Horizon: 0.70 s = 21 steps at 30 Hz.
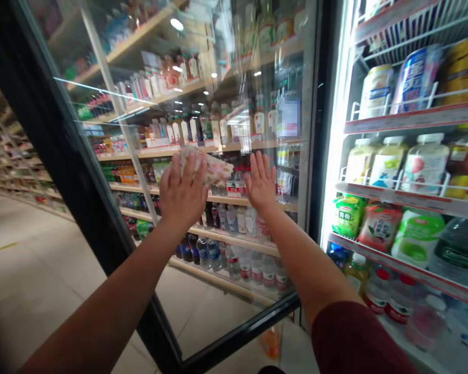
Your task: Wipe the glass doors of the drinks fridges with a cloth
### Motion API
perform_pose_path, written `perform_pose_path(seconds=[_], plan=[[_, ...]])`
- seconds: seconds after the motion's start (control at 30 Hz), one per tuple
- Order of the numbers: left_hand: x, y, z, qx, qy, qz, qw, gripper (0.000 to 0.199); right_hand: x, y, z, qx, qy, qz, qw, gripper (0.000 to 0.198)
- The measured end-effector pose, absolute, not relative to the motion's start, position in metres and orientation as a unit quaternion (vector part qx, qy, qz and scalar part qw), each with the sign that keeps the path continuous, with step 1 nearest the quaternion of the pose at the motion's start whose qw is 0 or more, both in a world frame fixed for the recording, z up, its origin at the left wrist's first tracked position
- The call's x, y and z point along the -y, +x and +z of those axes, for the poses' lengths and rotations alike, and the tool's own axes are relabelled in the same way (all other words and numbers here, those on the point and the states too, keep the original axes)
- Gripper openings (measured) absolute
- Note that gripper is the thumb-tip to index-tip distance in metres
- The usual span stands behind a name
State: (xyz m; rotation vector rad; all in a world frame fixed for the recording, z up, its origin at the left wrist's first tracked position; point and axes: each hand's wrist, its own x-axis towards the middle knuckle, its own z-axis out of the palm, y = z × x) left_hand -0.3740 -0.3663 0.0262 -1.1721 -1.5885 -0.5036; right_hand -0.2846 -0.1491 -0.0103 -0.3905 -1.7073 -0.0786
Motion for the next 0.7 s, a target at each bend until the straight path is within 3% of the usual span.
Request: perform_pose_path(seconds=[0.2,0.37,0.47,0.6,0.7], plan=[[0.339,-0.362,0.023,0.661,-0.482,-0.24,0.523,0.074,0.132,-0.288,-0.036,0.751,-0.185,-0.081,0.628,0.063],[0.319,-0.36,-0.006,0.637,-0.58,-0.154,0.483,0.062,0.134,-0.286,-0.033,0.751,-0.171,-0.096,0.63,0.064],[0.33,-0.364,0.008,0.644,-0.585,-0.143,0.472,0.059,0.135,-0.283,-0.032,0.755,-0.186,-0.096,0.621,0.064],[0.353,-0.373,0.049,0.696,-0.454,-0.201,0.519,0.076,0.14,-0.278,-0.03,0.767,-0.218,-0.089,0.598,0.066],[0.355,-0.376,0.041,0.697,-0.478,-0.173,0.506,0.084,0.141,-0.275,-0.028,0.761,-0.227,-0.094,0.601,0.068]])
